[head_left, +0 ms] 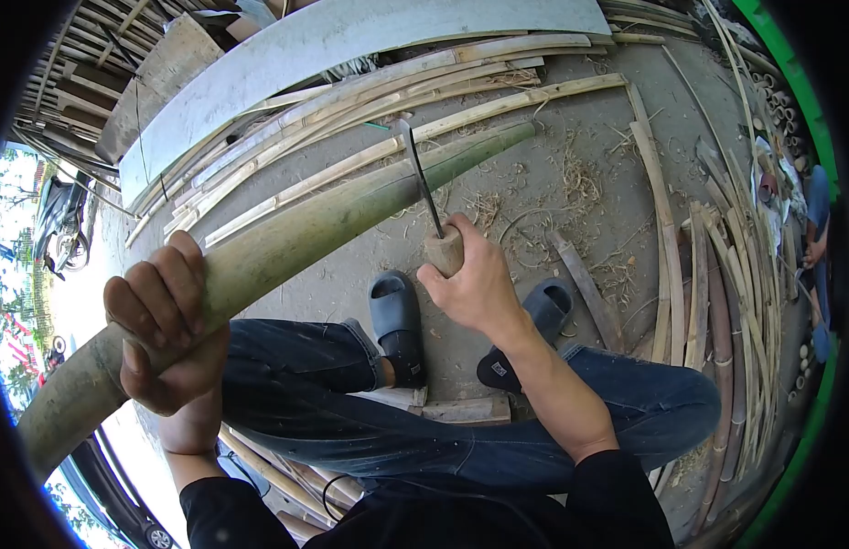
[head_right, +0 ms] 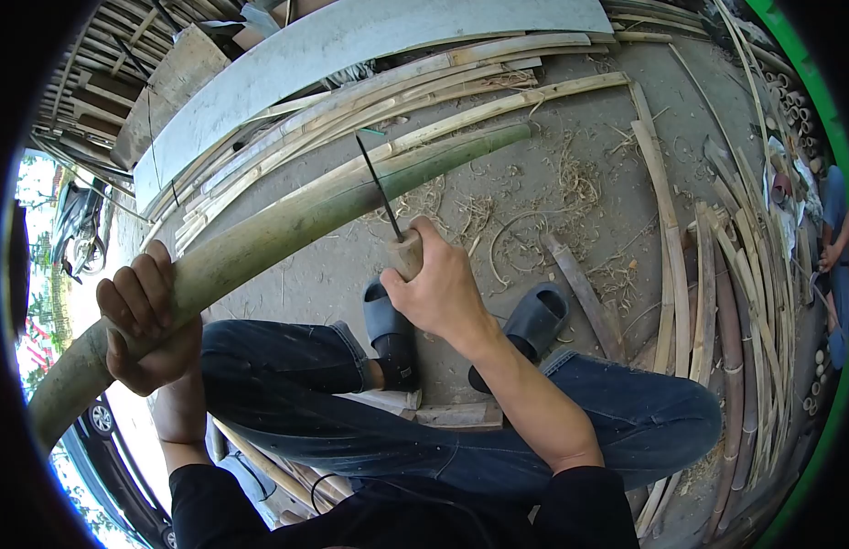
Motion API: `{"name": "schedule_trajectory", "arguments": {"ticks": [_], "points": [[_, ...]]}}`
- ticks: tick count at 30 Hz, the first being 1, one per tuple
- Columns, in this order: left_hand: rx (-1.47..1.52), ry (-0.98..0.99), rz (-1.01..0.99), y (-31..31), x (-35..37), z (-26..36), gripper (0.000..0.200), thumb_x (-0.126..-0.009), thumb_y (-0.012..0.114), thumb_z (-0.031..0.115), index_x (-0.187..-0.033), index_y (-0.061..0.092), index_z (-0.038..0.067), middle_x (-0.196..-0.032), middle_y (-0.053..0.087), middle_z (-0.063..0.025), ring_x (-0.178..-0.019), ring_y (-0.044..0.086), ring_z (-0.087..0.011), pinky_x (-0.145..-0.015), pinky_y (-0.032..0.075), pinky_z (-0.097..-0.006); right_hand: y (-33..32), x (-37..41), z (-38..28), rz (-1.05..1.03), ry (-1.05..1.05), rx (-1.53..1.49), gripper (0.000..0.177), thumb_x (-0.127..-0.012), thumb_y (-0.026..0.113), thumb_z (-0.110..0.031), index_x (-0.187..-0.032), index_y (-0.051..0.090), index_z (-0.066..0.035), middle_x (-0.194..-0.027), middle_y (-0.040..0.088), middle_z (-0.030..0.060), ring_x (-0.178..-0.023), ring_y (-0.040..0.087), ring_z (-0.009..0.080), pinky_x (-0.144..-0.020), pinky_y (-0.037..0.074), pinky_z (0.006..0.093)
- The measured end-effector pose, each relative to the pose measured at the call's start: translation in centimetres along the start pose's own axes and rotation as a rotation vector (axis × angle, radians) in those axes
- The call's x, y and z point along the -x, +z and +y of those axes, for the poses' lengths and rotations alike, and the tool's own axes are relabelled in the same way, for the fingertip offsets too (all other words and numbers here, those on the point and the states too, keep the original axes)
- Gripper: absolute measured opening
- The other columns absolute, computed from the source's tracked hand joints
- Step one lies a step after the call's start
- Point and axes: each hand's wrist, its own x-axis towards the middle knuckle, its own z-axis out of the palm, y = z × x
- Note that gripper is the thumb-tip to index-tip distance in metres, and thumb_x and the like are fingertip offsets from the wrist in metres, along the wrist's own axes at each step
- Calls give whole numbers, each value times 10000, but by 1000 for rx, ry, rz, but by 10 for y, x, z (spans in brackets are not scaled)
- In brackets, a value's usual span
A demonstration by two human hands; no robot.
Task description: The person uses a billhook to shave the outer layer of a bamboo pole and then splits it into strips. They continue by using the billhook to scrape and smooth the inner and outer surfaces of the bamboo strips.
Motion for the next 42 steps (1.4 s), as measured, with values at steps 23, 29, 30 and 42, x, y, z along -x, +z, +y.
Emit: {"name": "schedule_trajectory", "arguments": {"ticks": [23, 29, 30, 42], "points": [[165, -123, -193, -76, -19, -16, 214, -822, 566, 373, -783, 445, 201, -684, 438, 53, -720, 456, -80, -990, 327, -297, 35, -20, 37, -30, 286, -394, 137, -839, 706, -81, -903, 614, -2, -693, 645, 44, -540, 636, 131, -510, 515, 295], [165, -244, 76, -134, 34, -6, 303, -857, 498, 479, -783, 510, 186, -608, 449, 66, -597, 500, -22, -915, 455, -181, 21, -26, 42, -56, 338, -442, 98, -850, 686, -55, -873, 602, -10, -685, 634, 48, -533, 636, 139, -483, 517, 305], [300, -403, 305, -155, 53, -5, 375, -872, 468, 535, -790, 524, 174, -575, 443, 71, -533, 496, -2, -847, 495, -131, 23, -18, 36, -111, 329, -511, 98, -850, 681, -52, -878, 596, -13, -684, 632, 51, -535, 636, 141, -484, 513, 305], [111, -48, -45, -48, -14, -14, 217, -841, 557, 393, -793, 458, 205, -630, 436, 83, -607, 463, -57, -900, 413, -235, 19, -25, 46, -184, 380, -642, 122, -841, 687, -48, -899, 586, -12, -694, 630, 67, -559, 635, 149, -516, 522, 315]]}}
